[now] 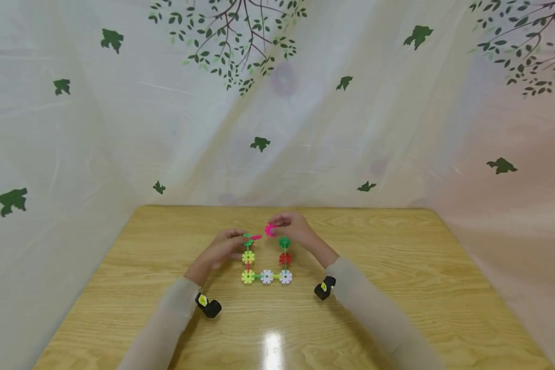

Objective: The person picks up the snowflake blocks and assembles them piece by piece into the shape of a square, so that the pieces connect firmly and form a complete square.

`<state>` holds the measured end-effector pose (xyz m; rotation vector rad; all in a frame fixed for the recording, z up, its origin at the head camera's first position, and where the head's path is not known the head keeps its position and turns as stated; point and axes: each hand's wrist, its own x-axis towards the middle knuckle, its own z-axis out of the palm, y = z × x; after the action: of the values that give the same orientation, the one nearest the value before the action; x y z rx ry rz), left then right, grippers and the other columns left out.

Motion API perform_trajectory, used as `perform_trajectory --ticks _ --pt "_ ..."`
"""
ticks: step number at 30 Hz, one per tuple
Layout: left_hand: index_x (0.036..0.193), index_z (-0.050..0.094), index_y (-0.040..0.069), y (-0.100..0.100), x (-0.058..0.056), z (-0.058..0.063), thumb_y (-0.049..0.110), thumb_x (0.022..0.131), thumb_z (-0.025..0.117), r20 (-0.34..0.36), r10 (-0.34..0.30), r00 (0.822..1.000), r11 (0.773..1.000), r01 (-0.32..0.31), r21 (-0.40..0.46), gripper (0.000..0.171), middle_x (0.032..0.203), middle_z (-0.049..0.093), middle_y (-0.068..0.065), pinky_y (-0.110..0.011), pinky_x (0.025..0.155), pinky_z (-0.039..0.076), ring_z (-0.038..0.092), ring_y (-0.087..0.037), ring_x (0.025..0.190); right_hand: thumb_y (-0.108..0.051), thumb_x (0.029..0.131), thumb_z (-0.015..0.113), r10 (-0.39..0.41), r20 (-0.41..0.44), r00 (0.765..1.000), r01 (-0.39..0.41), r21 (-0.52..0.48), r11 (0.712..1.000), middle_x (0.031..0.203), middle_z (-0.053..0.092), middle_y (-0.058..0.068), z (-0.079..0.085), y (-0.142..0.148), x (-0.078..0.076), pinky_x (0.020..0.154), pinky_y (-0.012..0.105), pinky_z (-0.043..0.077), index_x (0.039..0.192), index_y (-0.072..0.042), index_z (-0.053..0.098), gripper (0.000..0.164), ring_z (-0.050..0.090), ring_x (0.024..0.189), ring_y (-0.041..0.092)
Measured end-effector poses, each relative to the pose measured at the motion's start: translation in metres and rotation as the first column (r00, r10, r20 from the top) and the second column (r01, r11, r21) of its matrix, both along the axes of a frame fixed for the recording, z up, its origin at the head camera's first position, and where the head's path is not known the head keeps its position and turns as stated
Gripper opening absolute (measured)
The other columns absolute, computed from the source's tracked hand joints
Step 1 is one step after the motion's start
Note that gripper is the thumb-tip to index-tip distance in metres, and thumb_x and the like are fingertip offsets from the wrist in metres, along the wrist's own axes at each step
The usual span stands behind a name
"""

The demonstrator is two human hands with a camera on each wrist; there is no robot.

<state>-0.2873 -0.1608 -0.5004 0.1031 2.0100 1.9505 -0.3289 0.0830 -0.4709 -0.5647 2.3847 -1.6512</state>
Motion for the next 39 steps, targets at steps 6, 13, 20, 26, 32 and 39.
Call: perform_trajectory --ticks 6,13,20,26,32,39 --pt "0.132 0.052 -0.008 0.007 0.003 -0.001 0.015 0.105 0.054 -0.005 0.016 1.0 1.0 -0.016 0.019 0.035 0.112 0.072 -0.019 -0.029 0.077 0.062 0.072 -0.019 0.097 -0.002 0.09 0.076 -0.029 0.066 0.997 0.038 -0.146 0.989 0.099 0.075 0.014 0.004 0.008 0.006 0.082 0.048 0.063 0.117 0.007 0.07 0.03 0.074 0.082 0.023" --pt "0.132 0.052 -0.007 0.017 0.004 -0.001 0.017 0.104 0.056 0.003 0.056 0.998 0.998 -0.056 0.023 0.037 0.104 0.073 -0.008 -0.029 0.08 0.062 0.071 -0.014 0.092 -0.005 0.089 0.077 -0.055 0.029 0.998 0.058 -0.099 0.993 0.098 0.075 0.016 0.0 0.014 0.012 0.069 0.037 0.064 0.116 0.006 0.072 0.029 0.074 0.079 0.022" --pt "0.131 0.054 -0.005 0.026 0.002 -0.001 0.02 0.102 0.062 -0.001 0.072 0.997 0.997 -0.072 0.01 0.039 0.116 0.068 -0.019 -0.031 0.083 0.062 0.068 -0.014 0.094 -0.002 0.09 0.076 -0.03 0.031 0.999 0.034 -0.118 0.992 0.097 0.076 0.018 -0.008 0.016 0.013 0.07 0.042 0.064 0.118 0.012 0.068 0.033 0.073 0.075 0.015" --pt "0.122 0.058 -0.001 0.031 -0.001 -0.002 0.024 0.1 0.067 0.007 0.081 0.997 0.997 -0.081 0.01 0.035 0.113 0.069 -0.018 -0.029 0.078 0.06 0.068 -0.013 0.09 -0.001 0.091 0.075 -0.022 0.04 0.999 0.027 -0.123 0.992 0.097 0.077 0.017 -0.009 0.017 0.013 0.071 0.043 0.064 0.117 0.012 0.068 0.03 0.076 0.081 0.028" --pt "0.119 0.061 0.003 0.035 0.0 0.002 0.026 0.098 0.069 0.002 0.085 0.996 0.996 -0.085 0.017 0.032 0.106 0.069 -0.007 -0.026 0.076 0.057 0.067 -0.012 0.089 0.0 0.091 0.074 -0.01 0.052 0.999 0.017 -0.136 0.991 0.097 0.076 0.018 -0.007 0.019 0.015 0.076 0.05 0.064 0.113 0.008 0.071 0.024 0.075 0.078 0.021" --pt "0.115 0.061 0.004 0.039 0.001 0.004 0.022 0.099 0.068 -0.005 0.08 0.997 0.996 -0.079 0.046 0.025 0.103 0.071 0.0 -0.024 0.077 0.056 0.068 -0.012 0.089 -0.005 0.092 0.074 -0.033 0.079 0.996 0.041 -0.104 0.994 0.097 0.077 0.013 -0.007 0.02 0.015 0.075 0.043 0.064 0.115 0.004 0.073 0.025 0.073 0.077 0.013"
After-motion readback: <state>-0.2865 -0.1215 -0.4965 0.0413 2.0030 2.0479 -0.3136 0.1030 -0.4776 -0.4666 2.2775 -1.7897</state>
